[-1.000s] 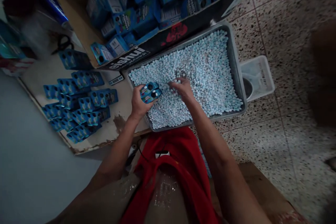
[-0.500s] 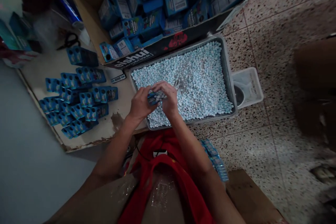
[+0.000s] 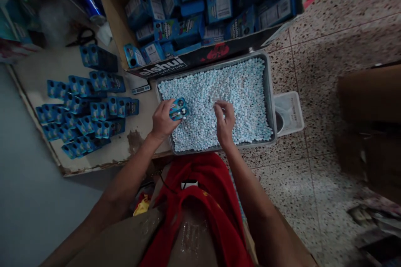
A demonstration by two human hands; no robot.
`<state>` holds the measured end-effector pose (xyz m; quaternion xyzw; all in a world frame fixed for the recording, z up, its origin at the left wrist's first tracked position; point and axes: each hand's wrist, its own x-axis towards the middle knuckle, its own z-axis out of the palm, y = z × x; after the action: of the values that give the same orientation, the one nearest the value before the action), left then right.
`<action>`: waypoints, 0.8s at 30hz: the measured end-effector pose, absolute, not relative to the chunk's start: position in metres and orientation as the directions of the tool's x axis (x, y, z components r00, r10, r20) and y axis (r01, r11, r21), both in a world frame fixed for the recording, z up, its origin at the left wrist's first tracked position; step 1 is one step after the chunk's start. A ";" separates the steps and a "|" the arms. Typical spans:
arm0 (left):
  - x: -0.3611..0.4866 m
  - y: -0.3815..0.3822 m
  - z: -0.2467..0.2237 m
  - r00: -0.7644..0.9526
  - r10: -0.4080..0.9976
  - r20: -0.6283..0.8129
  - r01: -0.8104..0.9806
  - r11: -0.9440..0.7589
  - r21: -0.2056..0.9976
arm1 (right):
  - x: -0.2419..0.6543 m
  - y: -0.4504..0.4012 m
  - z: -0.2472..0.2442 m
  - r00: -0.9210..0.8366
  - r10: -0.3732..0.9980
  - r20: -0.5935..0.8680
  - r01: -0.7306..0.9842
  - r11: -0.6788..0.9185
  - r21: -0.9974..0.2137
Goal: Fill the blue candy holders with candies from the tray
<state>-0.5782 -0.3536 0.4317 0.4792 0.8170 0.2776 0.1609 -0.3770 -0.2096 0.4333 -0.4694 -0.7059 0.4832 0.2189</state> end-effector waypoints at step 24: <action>-0.578 -0.391 0.443 -0.555 0.831 0.049 0.636 0.385 0.668 | -0.407 -0.188 0.397 -0.454 0.660 -0.598 0.182 -0.589 -0.788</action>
<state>-0.5779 -0.3911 0.4428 0.4479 0.8189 0.3267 0.1487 -0.4071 -0.1880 0.3972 -0.4969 -0.4238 0.7399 0.1616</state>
